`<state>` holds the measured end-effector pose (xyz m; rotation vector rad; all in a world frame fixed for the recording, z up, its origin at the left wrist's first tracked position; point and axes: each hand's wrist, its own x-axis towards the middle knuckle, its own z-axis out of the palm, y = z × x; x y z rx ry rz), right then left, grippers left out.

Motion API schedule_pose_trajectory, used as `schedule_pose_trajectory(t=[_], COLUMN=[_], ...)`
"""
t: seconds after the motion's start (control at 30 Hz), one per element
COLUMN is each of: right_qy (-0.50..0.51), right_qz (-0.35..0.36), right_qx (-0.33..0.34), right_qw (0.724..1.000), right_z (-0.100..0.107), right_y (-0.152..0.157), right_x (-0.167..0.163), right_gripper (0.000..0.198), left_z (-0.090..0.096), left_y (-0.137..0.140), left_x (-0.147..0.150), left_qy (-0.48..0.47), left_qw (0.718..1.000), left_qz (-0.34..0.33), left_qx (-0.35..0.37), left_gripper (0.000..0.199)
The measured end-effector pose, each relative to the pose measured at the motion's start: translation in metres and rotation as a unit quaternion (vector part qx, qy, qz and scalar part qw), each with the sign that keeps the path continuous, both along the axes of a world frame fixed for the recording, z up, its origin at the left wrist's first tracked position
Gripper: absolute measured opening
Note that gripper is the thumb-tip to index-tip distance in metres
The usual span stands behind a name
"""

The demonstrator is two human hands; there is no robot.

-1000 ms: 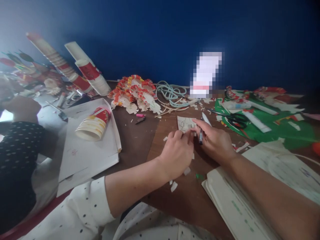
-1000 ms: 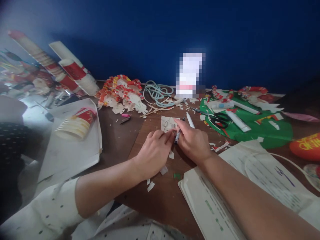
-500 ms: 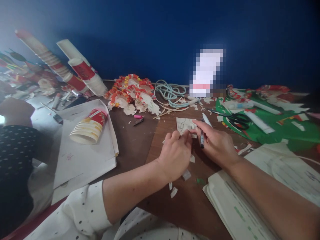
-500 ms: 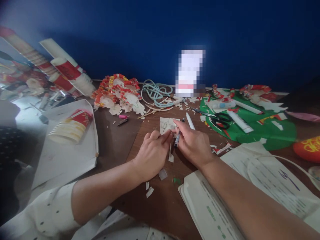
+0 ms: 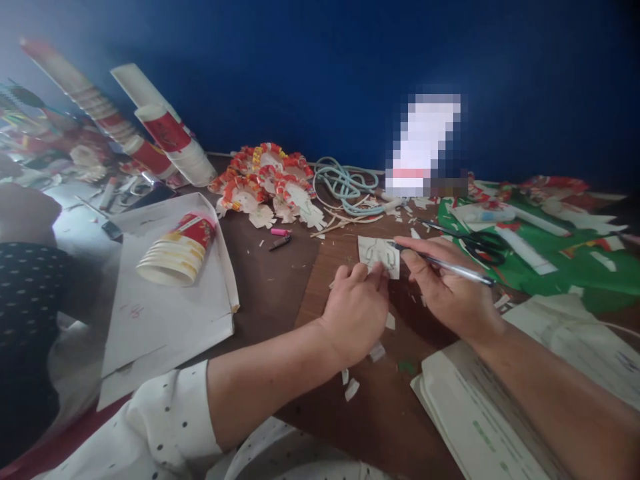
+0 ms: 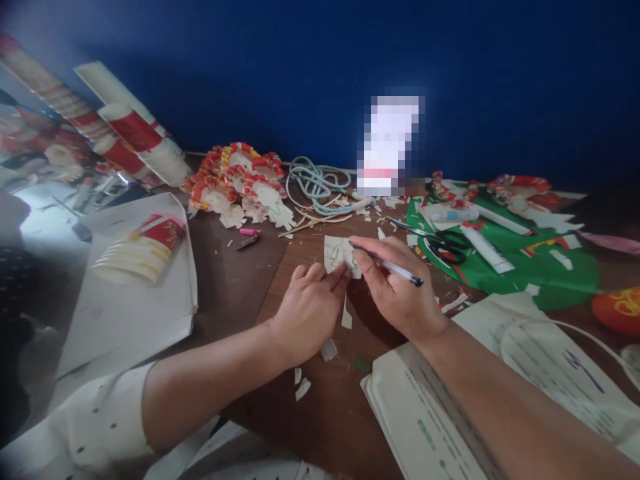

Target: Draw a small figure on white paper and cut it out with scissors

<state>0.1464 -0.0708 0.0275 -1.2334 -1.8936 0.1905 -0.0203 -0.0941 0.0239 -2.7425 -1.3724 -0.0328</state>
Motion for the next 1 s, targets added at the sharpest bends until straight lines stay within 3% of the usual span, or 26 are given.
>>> schedule_pose_trajectory(t=[0.17,0.3,0.43,0.57,1.0], right_qy=[-0.026,-0.029,-0.001,0.001,-0.022], right_qz=[0.015,0.001,-0.051,-0.059,-0.048], right_qx=[-0.060,-0.094,-0.092,-0.087,-0.063], right_qw=[0.998,0.995,0.994,0.995,0.997], right_z=[0.014,0.013,-0.002,-0.014,-0.020], right_y=[0.005,0.008,0.005,0.003,0.011], right_x=[-0.006,-0.010,-0.013,-0.013,-0.011], right_gripper=[0.021,0.019,0.016,0.015,0.013], left_z=[-0.005,-0.004,0.000,0.001,0.002], left_y=[0.003,0.003,0.002,0.002,0.001], left_x=[-0.002,-0.002,-0.001,0.000,0.000], left_qy=[-0.007,-0.005,-0.006,-0.010,-0.002], left_qw=[1.000,1.000,1.000,1.000,1.000], left_qz=[-0.019,-0.018,-0.017,-0.010,-0.012], left_qx=[0.004,0.002,-0.006,-0.004,-0.005], left_gripper=[0.042,0.041,0.040,0.037,0.041])
